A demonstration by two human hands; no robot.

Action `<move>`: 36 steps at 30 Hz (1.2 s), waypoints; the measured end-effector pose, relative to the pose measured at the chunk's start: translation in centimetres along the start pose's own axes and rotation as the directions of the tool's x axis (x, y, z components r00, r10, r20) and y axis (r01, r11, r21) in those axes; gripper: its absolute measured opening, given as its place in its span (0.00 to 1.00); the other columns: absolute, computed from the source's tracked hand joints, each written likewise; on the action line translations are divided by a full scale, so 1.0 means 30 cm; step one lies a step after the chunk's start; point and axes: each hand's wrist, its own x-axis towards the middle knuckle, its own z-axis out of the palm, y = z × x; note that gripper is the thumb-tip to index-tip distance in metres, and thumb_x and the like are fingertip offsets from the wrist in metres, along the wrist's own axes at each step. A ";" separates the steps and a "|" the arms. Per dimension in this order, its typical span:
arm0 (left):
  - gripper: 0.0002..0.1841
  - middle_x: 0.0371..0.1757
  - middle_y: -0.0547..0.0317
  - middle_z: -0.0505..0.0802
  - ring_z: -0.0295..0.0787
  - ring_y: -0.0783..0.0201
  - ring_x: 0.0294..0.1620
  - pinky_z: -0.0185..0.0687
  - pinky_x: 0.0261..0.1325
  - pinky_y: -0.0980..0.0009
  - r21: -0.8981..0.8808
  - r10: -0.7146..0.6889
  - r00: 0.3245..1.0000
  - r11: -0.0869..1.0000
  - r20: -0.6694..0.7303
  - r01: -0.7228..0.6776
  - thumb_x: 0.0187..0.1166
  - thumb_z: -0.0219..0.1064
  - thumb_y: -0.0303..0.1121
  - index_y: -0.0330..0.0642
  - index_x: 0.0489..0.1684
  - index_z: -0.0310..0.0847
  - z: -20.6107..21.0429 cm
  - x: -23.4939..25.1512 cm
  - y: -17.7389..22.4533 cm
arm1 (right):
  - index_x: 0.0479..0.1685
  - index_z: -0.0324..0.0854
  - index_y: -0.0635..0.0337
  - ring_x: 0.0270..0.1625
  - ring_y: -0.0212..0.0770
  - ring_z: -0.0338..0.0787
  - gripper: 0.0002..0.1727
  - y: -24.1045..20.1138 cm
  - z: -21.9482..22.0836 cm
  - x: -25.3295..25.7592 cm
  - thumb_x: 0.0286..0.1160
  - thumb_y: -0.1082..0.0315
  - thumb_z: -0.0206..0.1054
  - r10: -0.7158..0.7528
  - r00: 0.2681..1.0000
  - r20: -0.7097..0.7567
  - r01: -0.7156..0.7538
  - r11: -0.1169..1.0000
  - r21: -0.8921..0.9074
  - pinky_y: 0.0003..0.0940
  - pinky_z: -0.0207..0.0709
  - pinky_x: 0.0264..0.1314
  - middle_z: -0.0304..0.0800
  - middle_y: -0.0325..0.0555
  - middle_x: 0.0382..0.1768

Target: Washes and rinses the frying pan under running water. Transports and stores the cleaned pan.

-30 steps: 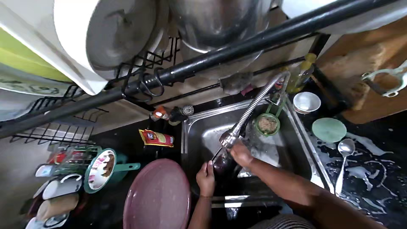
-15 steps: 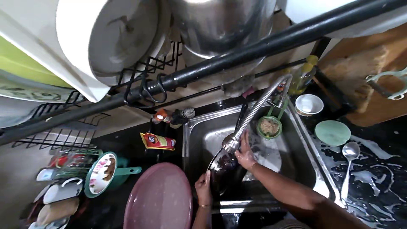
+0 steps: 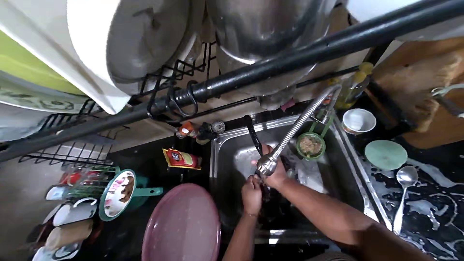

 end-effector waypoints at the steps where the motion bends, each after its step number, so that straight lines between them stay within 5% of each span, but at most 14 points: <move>1: 0.18 0.49 0.36 0.93 0.90 0.43 0.58 0.79 0.67 0.43 -0.001 -0.022 0.999 1.000 -0.032 0.022 0.92 0.51 0.34 0.29 0.55 0.86 0.022 -0.002 0.017 | 0.96 0.45 0.59 0.96 0.60 0.48 0.52 -0.009 0.016 -0.030 0.81 0.36 0.59 -0.038 0.999 -0.031 0.038 0.999 -0.027 0.54 0.40 0.97 0.45 0.61 0.95; 2: 0.18 0.48 0.36 0.93 0.91 0.41 0.57 0.80 0.66 0.41 0.015 -0.021 0.998 1.000 -0.066 0.022 0.91 0.51 0.34 0.30 0.55 0.86 0.041 -0.012 0.019 | 0.97 0.45 0.59 0.97 0.62 0.41 0.52 -0.003 0.022 -0.051 0.81 0.34 0.56 -0.063 0.996 -0.058 0.061 0.998 -0.035 0.58 0.33 0.98 0.39 0.61 0.96; 4: 0.20 0.46 0.32 0.94 0.92 0.37 0.54 0.81 0.62 0.38 0.070 0.042 0.994 0.997 -0.101 -0.035 0.93 0.49 0.34 0.27 0.58 0.86 0.056 -0.033 0.008 | 0.97 0.40 0.60 0.96 0.64 0.42 0.49 0.022 -0.019 -0.040 0.83 0.41 0.55 -0.006 0.999 -0.054 0.006 1.000 -0.001 0.60 0.39 0.96 0.32 0.65 0.96; 6: 0.21 0.39 0.33 0.93 0.93 0.37 0.47 0.82 0.56 0.38 0.077 0.101 0.985 0.993 -0.141 -0.091 0.93 0.49 0.34 0.26 0.52 0.86 0.068 -0.043 -0.002 | 0.98 0.39 0.57 0.93 0.61 0.59 0.40 0.046 -0.096 0.012 0.93 0.45 0.43 0.122 0.991 0.050 -0.124 0.992 0.027 0.57 0.57 0.91 0.41 0.61 0.95; 9: 0.21 0.37 0.34 0.92 0.92 0.39 0.46 0.82 0.55 0.40 0.024 0.103 0.981 0.995 -0.165 -0.100 0.94 0.49 0.35 0.26 0.49 0.86 0.084 -0.032 0.001 | 0.91 0.60 0.58 0.82 0.58 0.77 0.35 0.087 -0.133 0.083 0.97 0.47 0.30 0.163 0.974 0.158 -0.183 0.976 0.121 0.58 0.64 0.85 0.77 0.61 0.80; 13: 0.22 0.39 0.35 0.93 0.92 0.40 0.46 0.82 0.56 0.39 0.086 0.055 0.991 0.995 -0.121 -0.045 0.95 0.48 0.37 0.28 0.52 0.86 0.072 -0.044 0.019 | 0.75 0.75 0.71 0.79 0.64 0.78 0.34 0.175 -0.132 0.141 0.98 0.52 0.35 0.359 0.912 0.198 -0.383 0.918 0.098 0.62 0.66 0.81 0.79 0.70 0.74; 16: 0.24 0.46 0.34 0.93 0.92 0.38 0.55 0.81 0.62 0.39 0.137 -0.022 0.996 0.990 -0.087 0.034 0.96 0.45 0.41 0.30 0.57 0.85 0.085 -0.054 0.082 | 0.88 0.61 0.61 0.76 0.60 0.82 0.29 0.093 -0.159 0.070 0.96 0.56 0.40 0.478 0.872 0.106 -0.485 0.872 0.063 0.60 0.73 0.77 0.79 0.62 0.77; 19: 0.24 0.52 0.34 0.93 0.91 0.39 0.59 0.80 0.65 0.39 0.127 -0.050 0.995 0.990 -0.085 0.061 0.96 0.46 0.41 0.31 0.61 0.85 0.091 -0.042 0.114 | 0.96 0.44 0.56 0.84 0.55 0.75 0.33 0.041 -0.097 -0.019 0.93 0.62 0.45 0.372 0.924 -0.092 -0.359 0.924 0.135 0.52 0.68 0.85 0.61 0.58 0.90; 22: 0.23 0.56 0.34 0.93 0.90 0.39 0.63 0.79 0.69 0.40 0.130 -0.049 0.998 0.990 -0.042 0.054 0.96 0.46 0.40 0.31 0.63 0.83 0.092 -0.046 0.114 | 0.96 0.39 0.64 0.97 0.59 0.44 0.39 0.028 -0.049 -0.084 0.89 0.62 0.49 0.146 0.985 -0.094 -0.146 0.989 0.004 0.52 0.37 0.98 0.36 0.66 0.95; 24: 0.24 0.51 0.33 0.93 0.91 0.38 0.59 0.80 0.66 0.40 0.127 -0.003 0.998 0.992 -0.063 0.011 0.96 0.45 0.40 0.29 0.61 0.84 0.086 -0.052 0.082 | 0.97 0.34 0.63 0.97 0.59 0.45 0.38 0.048 -0.060 -0.060 0.92 0.59 0.45 0.146 0.986 -0.082 -0.143 0.989 0.038 0.51 0.41 0.97 0.31 0.65 0.96; 28: 0.24 0.42 0.34 0.93 0.92 0.38 0.52 0.80 0.61 0.38 0.080 0.026 0.994 0.997 -0.107 -0.017 0.94 0.48 0.40 0.29 0.53 0.88 0.063 -0.034 -0.006 | 0.90 0.61 0.64 0.82 0.59 0.76 0.30 0.116 -0.074 -0.022 0.96 0.58 0.39 0.047 0.996 -0.082 -0.029 0.976 0.215 0.52 0.62 0.88 0.76 0.65 0.79; 31: 0.25 0.35 0.37 0.92 0.91 0.41 0.44 0.81 0.53 0.39 0.049 0.079 0.986 0.996 -0.148 -0.072 0.93 0.49 0.41 0.28 0.43 0.89 0.046 -0.014 -0.074 | 0.75 0.77 0.70 0.79 0.61 0.79 0.30 0.201 -0.081 0.035 0.98 0.58 0.37 0.130 0.991 0.039 -0.135 0.953 0.272 0.55 0.64 0.85 0.82 0.69 0.72; 33: 0.25 0.33 0.38 0.92 0.92 0.42 0.42 0.81 0.52 0.39 0.066 0.104 0.984 0.993 -0.145 -0.095 0.92 0.49 0.42 0.29 0.40 0.89 0.040 -0.011 -0.081 | 0.76 0.75 0.70 0.81 0.63 0.75 0.33 0.238 -0.095 0.093 0.99 0.53 0.35 0.367 0.918 0.151 -0.394 0.887 0.241 0.60 0.62 0.84 0.78 0.70 0.75; 36: 0.26 0.35 0.38 0.93 0.93 0.40 0.44 0.81 0.53 0.38 0.094 0.067 0.984 0.994 -0.163 -0.052 0.93 0.48 0.42 0.31 0.40 0.90 0.048 -0.015 -0.057 | 0.81 0.72 0.65 0.83 0.61 0.75 0.29 0.147 -0.097 0.041 0.98 0.57 0.36 0.373 0.922 0.102 -0.382 0.920 0.087 0.59 0.64 0.84 0.77 0.65 0.78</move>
